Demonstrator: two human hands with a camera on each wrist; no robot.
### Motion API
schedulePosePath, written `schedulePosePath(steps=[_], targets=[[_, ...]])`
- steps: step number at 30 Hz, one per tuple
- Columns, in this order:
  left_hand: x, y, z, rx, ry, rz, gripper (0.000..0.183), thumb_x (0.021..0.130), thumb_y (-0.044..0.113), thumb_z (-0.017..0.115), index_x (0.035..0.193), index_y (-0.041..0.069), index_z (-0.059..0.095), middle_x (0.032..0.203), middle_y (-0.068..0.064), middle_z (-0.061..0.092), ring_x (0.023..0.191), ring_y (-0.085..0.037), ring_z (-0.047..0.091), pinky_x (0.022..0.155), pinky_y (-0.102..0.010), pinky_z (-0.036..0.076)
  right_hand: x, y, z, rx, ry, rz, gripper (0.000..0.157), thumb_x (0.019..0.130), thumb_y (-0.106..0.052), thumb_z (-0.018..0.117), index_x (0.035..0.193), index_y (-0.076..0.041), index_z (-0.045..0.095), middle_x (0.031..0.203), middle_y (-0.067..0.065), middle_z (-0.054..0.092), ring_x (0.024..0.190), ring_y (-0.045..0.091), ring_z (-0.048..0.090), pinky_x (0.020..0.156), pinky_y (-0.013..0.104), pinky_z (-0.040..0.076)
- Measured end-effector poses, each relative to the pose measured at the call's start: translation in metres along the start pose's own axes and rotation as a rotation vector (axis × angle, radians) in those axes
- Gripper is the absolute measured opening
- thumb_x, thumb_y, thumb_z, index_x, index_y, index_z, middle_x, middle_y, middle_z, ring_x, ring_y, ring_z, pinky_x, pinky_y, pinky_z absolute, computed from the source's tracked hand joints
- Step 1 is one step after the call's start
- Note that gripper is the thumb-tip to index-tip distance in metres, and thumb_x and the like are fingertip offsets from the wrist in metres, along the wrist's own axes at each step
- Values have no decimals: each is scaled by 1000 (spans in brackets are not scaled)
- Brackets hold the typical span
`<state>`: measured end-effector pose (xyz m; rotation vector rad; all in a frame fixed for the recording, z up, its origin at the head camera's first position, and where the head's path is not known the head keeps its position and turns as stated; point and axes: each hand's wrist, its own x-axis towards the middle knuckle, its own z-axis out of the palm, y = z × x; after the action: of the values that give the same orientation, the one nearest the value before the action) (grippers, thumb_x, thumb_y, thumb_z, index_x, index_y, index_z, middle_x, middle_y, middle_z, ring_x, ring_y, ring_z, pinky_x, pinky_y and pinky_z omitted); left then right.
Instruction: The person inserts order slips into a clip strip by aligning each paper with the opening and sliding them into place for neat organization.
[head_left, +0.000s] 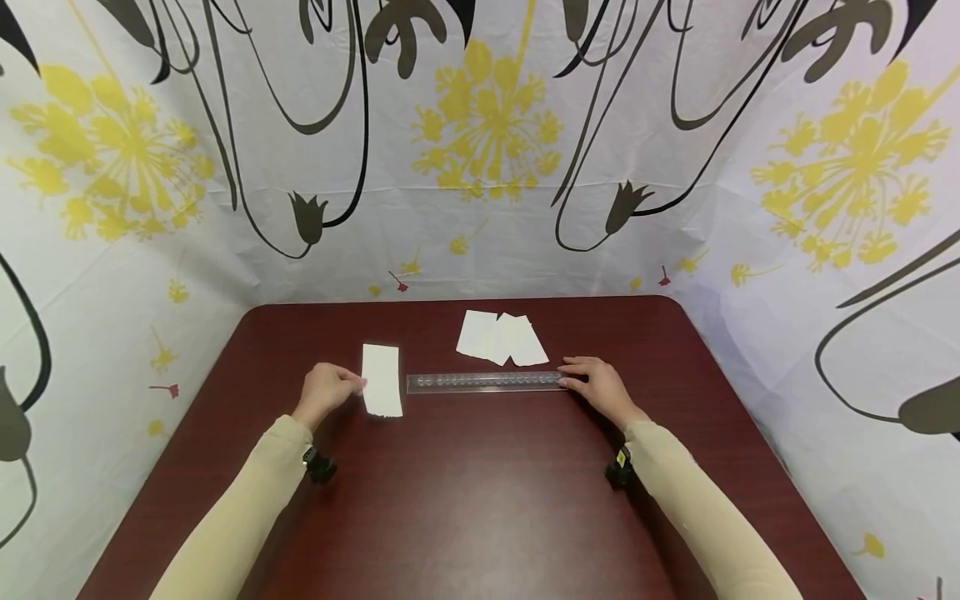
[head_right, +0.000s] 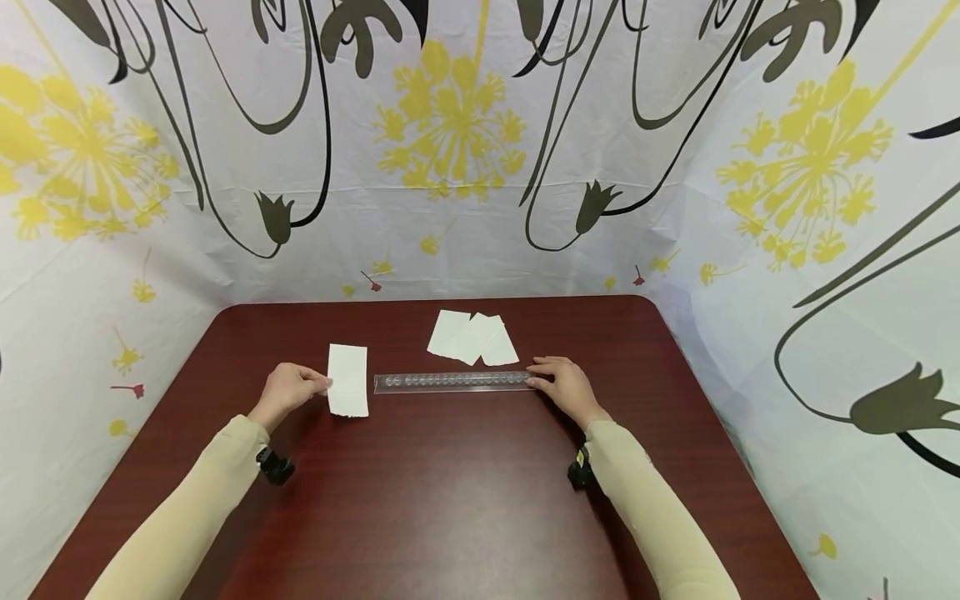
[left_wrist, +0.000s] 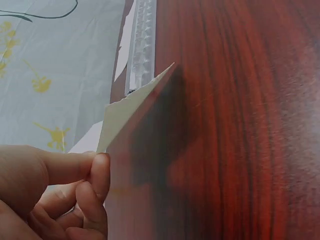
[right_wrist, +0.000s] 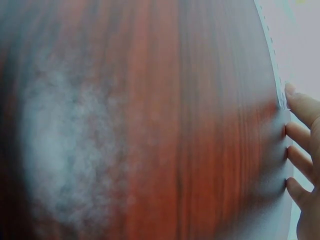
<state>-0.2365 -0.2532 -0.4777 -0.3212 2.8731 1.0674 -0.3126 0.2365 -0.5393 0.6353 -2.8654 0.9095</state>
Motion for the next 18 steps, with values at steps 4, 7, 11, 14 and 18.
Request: schedulePosePath(steps=[4, 7, 11, 14, 18], targets=[[-6, -2, -1, -15, -50, -29, 27, 90, 30, 69, 84, 5, 79, 94, -12, 77, 94, -24, 65, 73, -30, 47, 1, 0, 1, 2, -8, -1, 37, 92, -30, 70, 125, -13, 70, 142, 13, 59, 135, 35, 50, 110, 57, 40], [-10, -5, -3, -37, -88, -36, 28, 89, 29, 69, 83, 4, 79, 92, -12, 76, 90, -23, 64, 73, -30, 47, 1, 1, 1, -2, -12, 1, 38, 92, -29, 70, 126, -13, 70, 142, 13, 59, 135, 36, 50, 110, 57, 40], [-14, -10, -3, -87, -141, -55, 25, 89, 26, 70, 84, 2, 78, 83, -8, 75, 81, -19, 62, 69, -27, 47, 1, 1, 1, -4, -11, 6, 38, 92, -30, 70, 125, -13, 70, 142, 12, 60, 135, 36, 50, 110, 57, 41], [-17, -12, -3, -134, -184, -94, 23, 89, 25, 70, 84, 3, 77, 75, -4, 72, 77, -17, 59, 68, -27, 46, 1, 2, 1, 3, -13, 10, 38, 92, -31, 70, 125, -14, 70, 142, 12, 60, 136, 36, 50, 110, 57, 41], [-20, -13, -1, -178, -237, -137, 23, 88, 23, 70, 81, 3, 76, 66, 0, 65, 68, -16, 53, 61, -28, 41, 1, 1, 1, 7, -19, 14, 38, 92, -30, 70, 125, -13, 70, 142, 12, 60, 136, 37, 49, 110, 57, 41]])
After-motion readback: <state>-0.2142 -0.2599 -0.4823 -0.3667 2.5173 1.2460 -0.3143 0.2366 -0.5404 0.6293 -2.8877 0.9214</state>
